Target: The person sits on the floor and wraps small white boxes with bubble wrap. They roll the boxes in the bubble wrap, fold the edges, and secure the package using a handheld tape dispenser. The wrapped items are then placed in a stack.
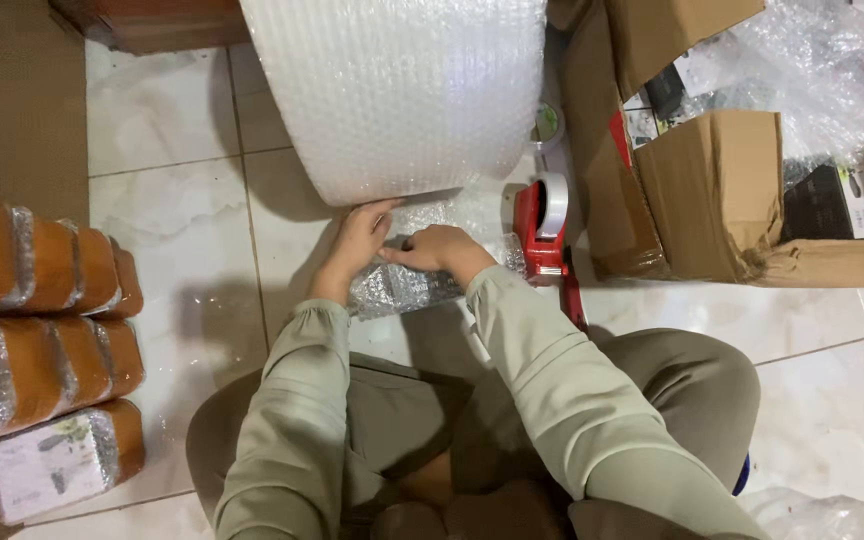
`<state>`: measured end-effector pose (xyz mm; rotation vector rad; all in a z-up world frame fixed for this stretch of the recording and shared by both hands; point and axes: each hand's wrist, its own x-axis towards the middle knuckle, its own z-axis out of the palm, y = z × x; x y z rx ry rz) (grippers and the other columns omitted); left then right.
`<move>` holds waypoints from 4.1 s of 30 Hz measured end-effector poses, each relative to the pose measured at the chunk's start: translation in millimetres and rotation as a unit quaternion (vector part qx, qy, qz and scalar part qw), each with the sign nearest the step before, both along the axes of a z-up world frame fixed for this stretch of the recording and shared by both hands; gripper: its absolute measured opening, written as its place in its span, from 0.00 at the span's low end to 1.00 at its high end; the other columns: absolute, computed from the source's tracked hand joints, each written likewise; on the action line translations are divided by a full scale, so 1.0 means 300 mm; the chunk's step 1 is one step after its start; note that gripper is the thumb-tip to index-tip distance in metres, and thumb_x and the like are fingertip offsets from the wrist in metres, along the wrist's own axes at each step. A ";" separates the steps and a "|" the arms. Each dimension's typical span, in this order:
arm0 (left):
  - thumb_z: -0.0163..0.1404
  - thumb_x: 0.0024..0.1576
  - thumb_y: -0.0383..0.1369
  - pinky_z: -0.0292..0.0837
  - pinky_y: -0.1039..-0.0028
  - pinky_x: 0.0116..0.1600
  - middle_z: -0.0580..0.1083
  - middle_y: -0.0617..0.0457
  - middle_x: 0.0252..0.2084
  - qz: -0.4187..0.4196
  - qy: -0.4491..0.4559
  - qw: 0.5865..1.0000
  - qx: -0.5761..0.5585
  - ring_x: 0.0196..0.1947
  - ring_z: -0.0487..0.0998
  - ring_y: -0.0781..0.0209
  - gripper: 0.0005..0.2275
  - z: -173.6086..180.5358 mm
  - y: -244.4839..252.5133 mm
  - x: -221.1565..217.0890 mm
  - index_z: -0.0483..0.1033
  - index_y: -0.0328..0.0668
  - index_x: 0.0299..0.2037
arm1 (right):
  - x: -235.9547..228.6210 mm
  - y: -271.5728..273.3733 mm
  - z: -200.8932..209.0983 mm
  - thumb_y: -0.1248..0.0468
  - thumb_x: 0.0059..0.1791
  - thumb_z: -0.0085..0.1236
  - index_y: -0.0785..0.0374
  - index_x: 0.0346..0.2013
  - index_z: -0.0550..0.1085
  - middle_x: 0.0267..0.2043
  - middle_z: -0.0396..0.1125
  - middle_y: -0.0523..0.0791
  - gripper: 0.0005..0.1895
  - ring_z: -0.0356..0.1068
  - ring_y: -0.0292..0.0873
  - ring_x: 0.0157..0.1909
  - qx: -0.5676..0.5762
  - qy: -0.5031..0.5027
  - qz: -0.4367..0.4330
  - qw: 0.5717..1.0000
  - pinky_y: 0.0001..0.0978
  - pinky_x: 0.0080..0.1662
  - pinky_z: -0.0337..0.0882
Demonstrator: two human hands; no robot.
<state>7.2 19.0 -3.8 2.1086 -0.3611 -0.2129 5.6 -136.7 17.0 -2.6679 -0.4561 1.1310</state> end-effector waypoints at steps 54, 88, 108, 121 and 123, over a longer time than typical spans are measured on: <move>0.48 0.55 0.38 0.52 0.53 0.63 0.67 0.57 0.57 -0.089 0.046 0.970 0.222 0.61 0.62 0.54 0.18 0.198 -0.068 -0.139 0.66 0.56 0.57 | -0.405 -0.188 0.055 0.51 0.28 0.55 0.61 0.52 0.59 0.53 0.63 0.55 0.41 0.67 0.56 0.48 0.063 -0.235 0.207 0.948 0.44 0.49 0.60; 0.28 0.60 0.43 0.43 0.58 0.69 0.61 0.53 0.64 -0.118 0.250 0.949 0.152 0.67 0.54 0.52 0.21 0.131 -0.038 0.005 0.68 0.52 0.58 | -0.225 -0.081 -0.123 0.44 0.49 0.34 0.55 0.37 0.69 0.32 0.68 0.46 0.22 0.68 0.50 0.40 0.110 -0.403 -0.002 0.909 0.44 0.49 0.60; 0.45 0.48 0.50 0.50 0.58 0.66 0.61 0.46 0.64 -0.083 0.310 0.924 0.209 0.63 0.59 0.45 0.31 -0.204 0.001 0.009 0.63 0.43 0.61 | -0.272 -0.079 -0.118 0.42 0.48 0.36 0.53 0.40 0.71 0.40 0.71 0.47 0.23 0.71 0.52 0.41 0.104 -0.355 0.000 0.929 0.44 0.46 0.63; 0.46 0.49 0.44 0.50 0.52 0.65 0.61 0.36 0.62 -0.087 0.275 0.939 0.187 0.62 0.59 0.36 0.31 -0.214 -0.019 -0.041 0.61 0.31 0.61 | -0.270 -0.081 -0.133 0.44 0.49 0.33 0.53 0.45 0.71 0.41 0.71 0.49 0.24 0.71 0.55 0.43 0.118 -0.301 0.004 0.946 0.47 0.47 0.63; 0.46 0.48 0.45 0.50 0.53 0.65 0.61 0.37 0.62 -0.091 0.271 0.938 0.194 0.61 0.60 0.37 0.32 -0.271 -0.011 -0.026 0.62 0.33 0.61 | -0.285 -0.082 -0.127 0.43 0.49 0.34 0.53 0.46 0.71 0.41 0.71 0.49 0.24 0.71 0.55 0.43 0.112 -0.297 0.009 0.948 0.47 0.46 0.63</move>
